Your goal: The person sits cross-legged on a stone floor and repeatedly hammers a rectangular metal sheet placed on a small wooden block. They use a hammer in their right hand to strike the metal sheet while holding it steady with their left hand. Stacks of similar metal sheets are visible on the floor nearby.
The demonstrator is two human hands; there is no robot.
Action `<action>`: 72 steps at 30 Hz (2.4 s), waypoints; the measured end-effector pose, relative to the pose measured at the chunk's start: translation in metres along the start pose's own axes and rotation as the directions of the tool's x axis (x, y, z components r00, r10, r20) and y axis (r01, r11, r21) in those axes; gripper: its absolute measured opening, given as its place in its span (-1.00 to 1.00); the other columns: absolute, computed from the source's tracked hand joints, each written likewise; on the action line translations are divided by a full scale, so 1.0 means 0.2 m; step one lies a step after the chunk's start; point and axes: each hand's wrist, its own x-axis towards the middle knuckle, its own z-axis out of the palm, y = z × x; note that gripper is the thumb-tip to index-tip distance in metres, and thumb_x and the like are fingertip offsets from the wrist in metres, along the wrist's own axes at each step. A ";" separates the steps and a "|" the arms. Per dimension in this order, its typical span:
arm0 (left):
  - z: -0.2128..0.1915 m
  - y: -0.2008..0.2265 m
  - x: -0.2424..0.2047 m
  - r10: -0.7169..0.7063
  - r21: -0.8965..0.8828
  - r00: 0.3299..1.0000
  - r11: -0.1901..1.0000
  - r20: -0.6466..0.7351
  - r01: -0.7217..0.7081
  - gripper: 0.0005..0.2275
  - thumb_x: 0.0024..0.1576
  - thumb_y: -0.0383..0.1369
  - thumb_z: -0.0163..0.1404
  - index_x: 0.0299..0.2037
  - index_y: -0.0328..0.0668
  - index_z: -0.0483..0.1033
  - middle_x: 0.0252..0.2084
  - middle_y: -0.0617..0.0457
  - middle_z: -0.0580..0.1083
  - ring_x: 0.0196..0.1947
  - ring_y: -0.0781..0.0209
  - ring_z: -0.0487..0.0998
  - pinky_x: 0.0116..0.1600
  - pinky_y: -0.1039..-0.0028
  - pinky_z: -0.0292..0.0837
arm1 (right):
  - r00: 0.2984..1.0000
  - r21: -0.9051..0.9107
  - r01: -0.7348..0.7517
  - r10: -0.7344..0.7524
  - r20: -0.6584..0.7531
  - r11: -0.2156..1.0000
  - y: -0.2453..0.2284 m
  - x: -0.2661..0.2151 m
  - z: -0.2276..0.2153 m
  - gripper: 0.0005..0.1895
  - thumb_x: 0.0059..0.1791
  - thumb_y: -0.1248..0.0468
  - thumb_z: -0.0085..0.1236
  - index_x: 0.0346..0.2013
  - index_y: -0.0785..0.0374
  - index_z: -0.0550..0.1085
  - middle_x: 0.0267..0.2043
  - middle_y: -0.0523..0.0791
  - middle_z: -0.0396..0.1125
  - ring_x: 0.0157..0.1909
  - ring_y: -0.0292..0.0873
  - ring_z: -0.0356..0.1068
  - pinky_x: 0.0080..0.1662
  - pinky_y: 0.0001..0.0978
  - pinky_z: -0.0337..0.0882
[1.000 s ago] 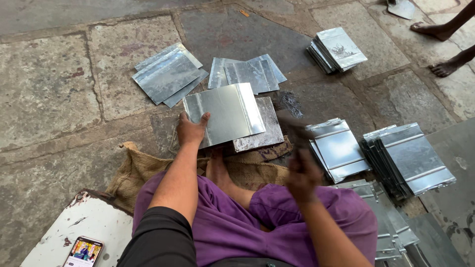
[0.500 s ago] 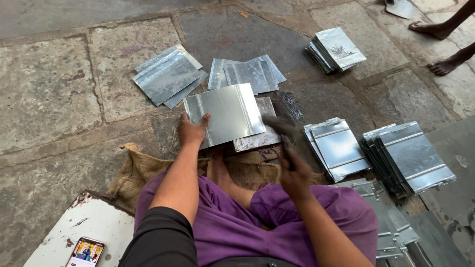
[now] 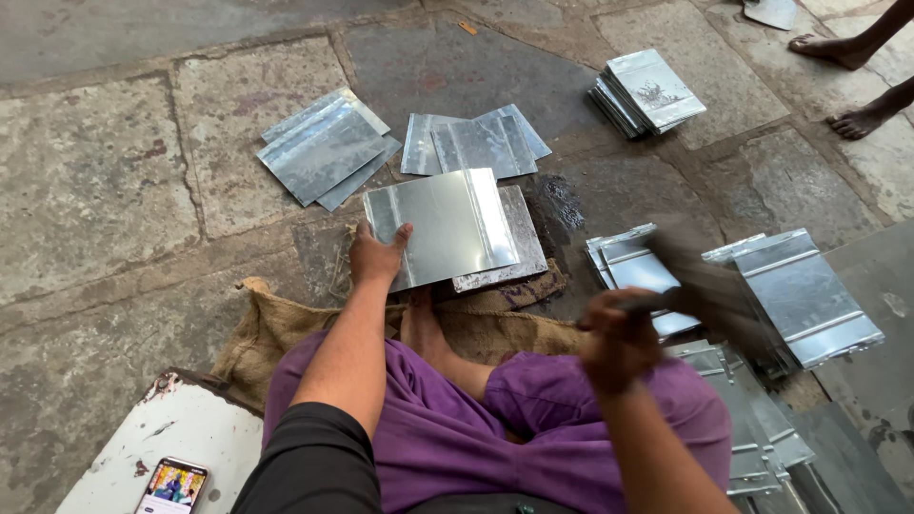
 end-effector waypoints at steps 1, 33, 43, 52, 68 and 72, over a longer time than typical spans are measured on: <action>0.00 -0.01 -0.01 0.003 -0.005 1.000 1.000 -0.007 -0.003 -0.04 -0.11 0.29 0.20 0.30 -0.41 0.29 0.08 -0.38 0.51 0.09 -0.30 0.55 0.13 0.10 0.48 | 0.992 -0.221 -0.038 0.065 0.112 0.974 0.06 -0.07 0.03 -0.70 0.15 0.19 0.15 0.08 0.32 0.48 -0.26 -0.05 0.43 -0.34 -0.21 0.39 -0.31 -0.38 0.38; -0.02 -0.03 -0.05 0.076 0.028 0.997 0.997 -0.015 -0.075 -0.03 -0.08 0.26 0.20 0.31 -0.50 0.28 0.08 -0.45 0.50 0.10 -0.33 0.54 0.16 0.12 0.48 | 0.984 0.231 0.072 -0.031 -0.177 0.970 -0.09 0.10 0.02 -0.67 0.13 0.18 0.24 0.14 0.22 0.46 -0.24 -0.16 0.45 -0.31 -0.34 0.41 -0.28 -0.54 0.41; -0.03 -0.05 -0.07 0.015 0.089 0.998 0.996 0.057 -0.020 0.06 -0.05 0.27 0.14 0.47 -0.42 0.03 0.16 -0.47 0.44 0.14 -0.31 0.52 0.18 0.16 0.47 | 0.826 -0.546 -0.482 0.563 -0.022 0.686 -0.06 0.14 0.04 -0.73 0.11 0.14 0.20 -0.04 0.26 0.61 -0.46 -0.11 0.42 -0.46 -0.27 0.32 -0.39 -0.32 0.33; -0.05 -0.03 -0.09 0.045 0.053 0.998 0.998 0.044 -0.047 0.01 -0.04 0.23 0.17 0.45 -0.40 0.06 0.21 -0.45 0.41 0.19 -0.29 0.49 0.21 0.17 0.45 | 0.983 0.468 0.121 -0.039 -0.181 0.875 0.12 0.02 -0.03 -0.66 0.15 0.34 0.18 0.22 0.22 0.40 -0.06 -0.07 0.43 -0.20 -0.22 0.44 -0.30 -0.47 0.44; -0.02 -0.07 -0.08 0.040 0.061 0.996 0.997 0.084 -0.045 -0.03 -0.07 0.24 0.19 0.41 -0.27 0.14 0.18 -0.32 0.47 0.15 -0.28 0.52 0.18 0.10 0.45 | 0.963 0.007 0.186 -0.180 -0.202 0.983 -0.22 0.20 -0.05 -0.77 0.18 0.18 0.14 -0.04 0.30 0.44 -0.47 -0.14 0.31 -0.53 -0.33 0.26 -0.43 -0.47 0.28; 0.01 -0.09 -0.07 0.041 0.066 0.998 0.997 0.056 -0.044 -0.07 -0.08 0.25 0.19 0.36 -0.27 0.22 0.19 -0.31 0.48 0.16 -0.27 0.52 0.19 0.10 0.45 | 0.995 -0.539 0.101 -0.099 0.032 0.836 0.16 -0.10 -0.03 -0.70 0.10 0.24 0.17 0.12 0.24 0.50 -0.47 -0.14 0.36 -0.49 -0.22 0.32 -0.38 -0.35 0.34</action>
